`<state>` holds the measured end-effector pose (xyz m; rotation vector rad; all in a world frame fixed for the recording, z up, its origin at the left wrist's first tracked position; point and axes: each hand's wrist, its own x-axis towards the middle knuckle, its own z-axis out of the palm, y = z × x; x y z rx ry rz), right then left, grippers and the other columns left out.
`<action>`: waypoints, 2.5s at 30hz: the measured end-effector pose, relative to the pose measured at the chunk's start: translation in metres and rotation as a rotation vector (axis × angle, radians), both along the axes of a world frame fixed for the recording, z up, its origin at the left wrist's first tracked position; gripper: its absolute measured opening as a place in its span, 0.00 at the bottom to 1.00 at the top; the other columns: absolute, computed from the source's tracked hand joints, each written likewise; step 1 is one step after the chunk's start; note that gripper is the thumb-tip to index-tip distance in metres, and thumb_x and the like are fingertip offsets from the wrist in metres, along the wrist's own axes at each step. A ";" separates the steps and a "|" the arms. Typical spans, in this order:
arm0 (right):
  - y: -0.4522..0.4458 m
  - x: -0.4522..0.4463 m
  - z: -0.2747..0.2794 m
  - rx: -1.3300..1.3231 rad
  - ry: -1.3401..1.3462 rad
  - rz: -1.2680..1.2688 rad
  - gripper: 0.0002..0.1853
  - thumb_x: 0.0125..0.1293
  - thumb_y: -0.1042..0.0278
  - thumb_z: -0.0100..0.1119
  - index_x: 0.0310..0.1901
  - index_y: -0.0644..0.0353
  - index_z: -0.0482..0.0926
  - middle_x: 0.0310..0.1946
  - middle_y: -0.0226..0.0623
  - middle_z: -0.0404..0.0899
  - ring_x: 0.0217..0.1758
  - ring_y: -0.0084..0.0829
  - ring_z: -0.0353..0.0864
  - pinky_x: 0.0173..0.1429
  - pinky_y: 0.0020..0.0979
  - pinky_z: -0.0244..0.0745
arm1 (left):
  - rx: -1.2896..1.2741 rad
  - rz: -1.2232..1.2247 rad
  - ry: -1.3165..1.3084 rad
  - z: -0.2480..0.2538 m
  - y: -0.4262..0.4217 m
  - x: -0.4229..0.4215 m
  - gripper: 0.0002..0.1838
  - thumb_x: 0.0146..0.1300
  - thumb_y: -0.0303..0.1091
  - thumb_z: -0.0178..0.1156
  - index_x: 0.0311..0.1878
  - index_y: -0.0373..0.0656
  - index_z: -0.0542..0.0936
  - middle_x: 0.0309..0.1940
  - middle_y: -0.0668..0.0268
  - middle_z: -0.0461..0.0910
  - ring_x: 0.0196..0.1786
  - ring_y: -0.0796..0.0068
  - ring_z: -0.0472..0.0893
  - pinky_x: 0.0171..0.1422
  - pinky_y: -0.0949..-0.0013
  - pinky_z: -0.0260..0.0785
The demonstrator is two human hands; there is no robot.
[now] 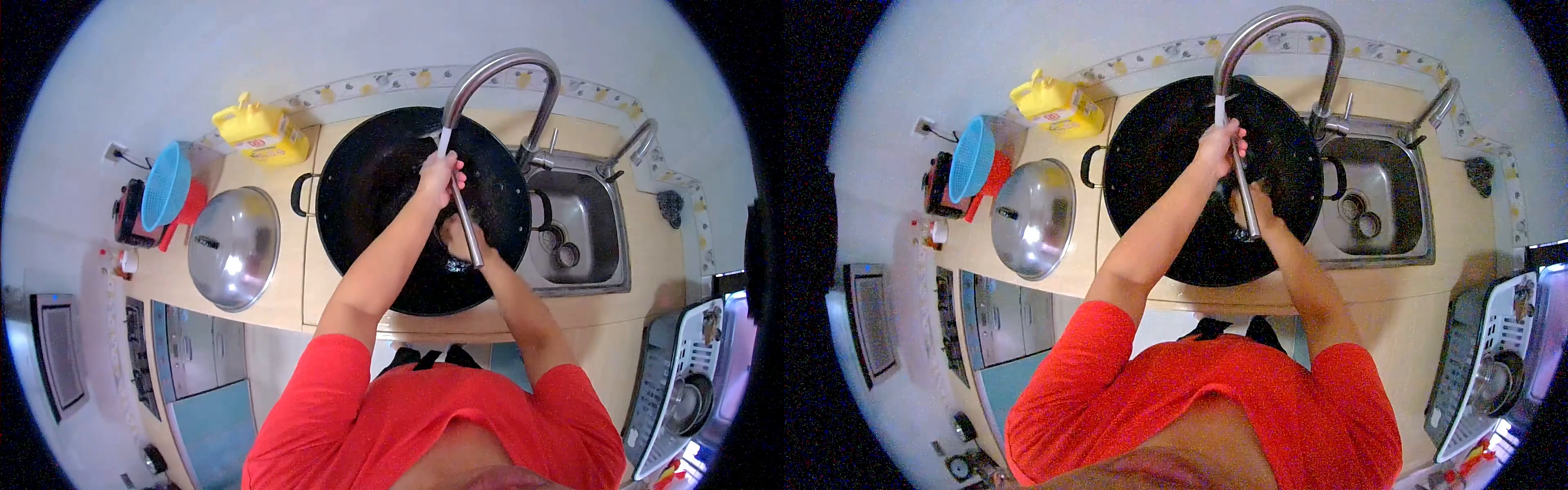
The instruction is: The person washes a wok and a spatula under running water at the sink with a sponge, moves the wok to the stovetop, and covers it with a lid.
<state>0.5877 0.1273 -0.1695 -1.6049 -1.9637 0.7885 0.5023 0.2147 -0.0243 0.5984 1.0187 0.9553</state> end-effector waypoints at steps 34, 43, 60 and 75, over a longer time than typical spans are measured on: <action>0.089 -0.052 0.151 -0.251 1.358 -0.581 0.10 0.63 0.63 0.51 0.34 0.61 0.72 0.26 0.36 0.74 0.19 0.30 0.72 0.19 0.31 0.66 | -0.114 -0.261 -0.086 0.016 -0.152 -0.081 0.23 0.64 0.59 0.43 0.28 0.49 0.62 0.12 0.75 0.58 0.07 0.80 0.53 0.07 0.73 0.45; 0.025 -0.012 0.127 -0.404 0.936 -0.384 0.14 0.62 0.63 0.54 0.45 0.62 0.72 0.37 0.36 0.77 0.35 0.29 0.78 0.37 0.30 0.73 | -0.069 -0.412 0.095 0.032 -0.146 -0.131 0.17 0.68 0.49 0.45 0.33 0.44 0.67 0.13 0.76 0.60 0.08 0.85 0.57 0.09 0.78 0.49; 0.059 0.011 0.133 -0.208 0.470 -0.402 0.19 0.56 0.54 0.59 0.39 0.63 0.76 0.35 0.44 0.79 0.35 0.41 0.78 0.42 0.36 0.72 | -0.024 -0.512 0.535 0.111 -0.197 -0.217 0.15 0.62 0.39 0.56 0.45 0.38 0.75 0.10 0.73 0.65 0.09 0.84 0.63 0.12 0.79 0.52; 0.034 -0.011 -0.003 -0.080 -0.422 -0.081 0.18 0.46 0.66 0.63 0.40 0.61 0.75 0.41 0.49 0.73 0.42 0.49 0.76 0.44 0.45 0.73 | 0.431 0.068 1.034 0.068 -0.133 -0.262 0.13 0.60 0.40 0.59 0.29 0.39 0.78 0.15 0.77 0.66 0.20 0.86 0.62 0.23 0.78 0.54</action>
